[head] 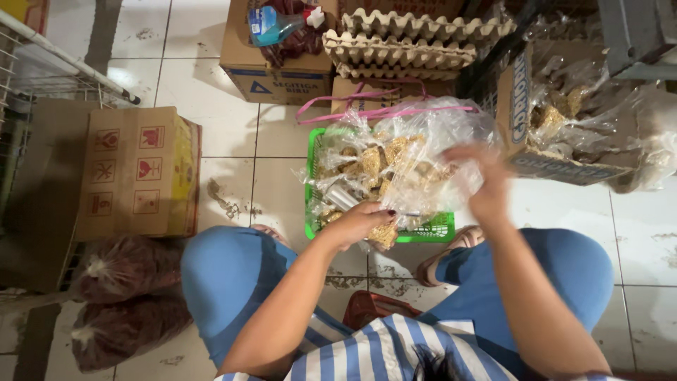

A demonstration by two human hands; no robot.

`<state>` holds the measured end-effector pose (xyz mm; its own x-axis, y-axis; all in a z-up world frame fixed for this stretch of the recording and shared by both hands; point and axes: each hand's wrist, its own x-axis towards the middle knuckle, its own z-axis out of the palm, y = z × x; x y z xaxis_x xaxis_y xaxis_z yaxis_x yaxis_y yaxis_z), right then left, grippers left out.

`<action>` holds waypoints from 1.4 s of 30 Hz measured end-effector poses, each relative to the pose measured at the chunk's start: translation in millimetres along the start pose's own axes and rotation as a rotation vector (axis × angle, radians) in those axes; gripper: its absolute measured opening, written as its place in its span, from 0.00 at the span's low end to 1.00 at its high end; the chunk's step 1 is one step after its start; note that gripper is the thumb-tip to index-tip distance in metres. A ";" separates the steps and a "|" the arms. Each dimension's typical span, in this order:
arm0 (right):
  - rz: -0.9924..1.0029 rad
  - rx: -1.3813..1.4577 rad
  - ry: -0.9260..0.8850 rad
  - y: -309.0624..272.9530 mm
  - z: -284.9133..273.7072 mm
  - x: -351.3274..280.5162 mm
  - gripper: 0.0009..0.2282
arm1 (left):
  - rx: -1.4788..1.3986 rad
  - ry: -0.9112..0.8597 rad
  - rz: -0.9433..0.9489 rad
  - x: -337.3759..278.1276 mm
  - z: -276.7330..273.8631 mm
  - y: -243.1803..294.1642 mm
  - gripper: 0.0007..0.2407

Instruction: The person places individual peanut brittle snacks into a clear plastic bag by hand while sitting on the floor of a storage area.

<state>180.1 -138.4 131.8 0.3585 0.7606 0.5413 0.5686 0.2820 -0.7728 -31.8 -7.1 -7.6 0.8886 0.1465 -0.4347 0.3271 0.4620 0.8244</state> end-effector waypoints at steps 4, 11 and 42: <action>-0.249 -0.623 -0.604 -58.3 59.0 -19.0 0.26 | 0.471 0.074 0.034 4.5 -16.6 -14.9 0.11; 0.141 -0.446 -0.883 -26.3 63.2 -39.5 0.18 | 0.724 0.079 -0.069 -27.4 -26.4 13.7 0.11; 1.237 0.692 -0.319 17.4 33.8 -28.9 0.13 | 0.817 0.306 0.367 -30.5 24.6 27.8 0.12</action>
<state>154.6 -135.8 91.6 0.1157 0.7907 -0.6011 -0.4736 -0.4880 -0.7331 -41.9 -20.3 37.5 0.8956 0.4380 -0.0783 0.2710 -0.3974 0.8767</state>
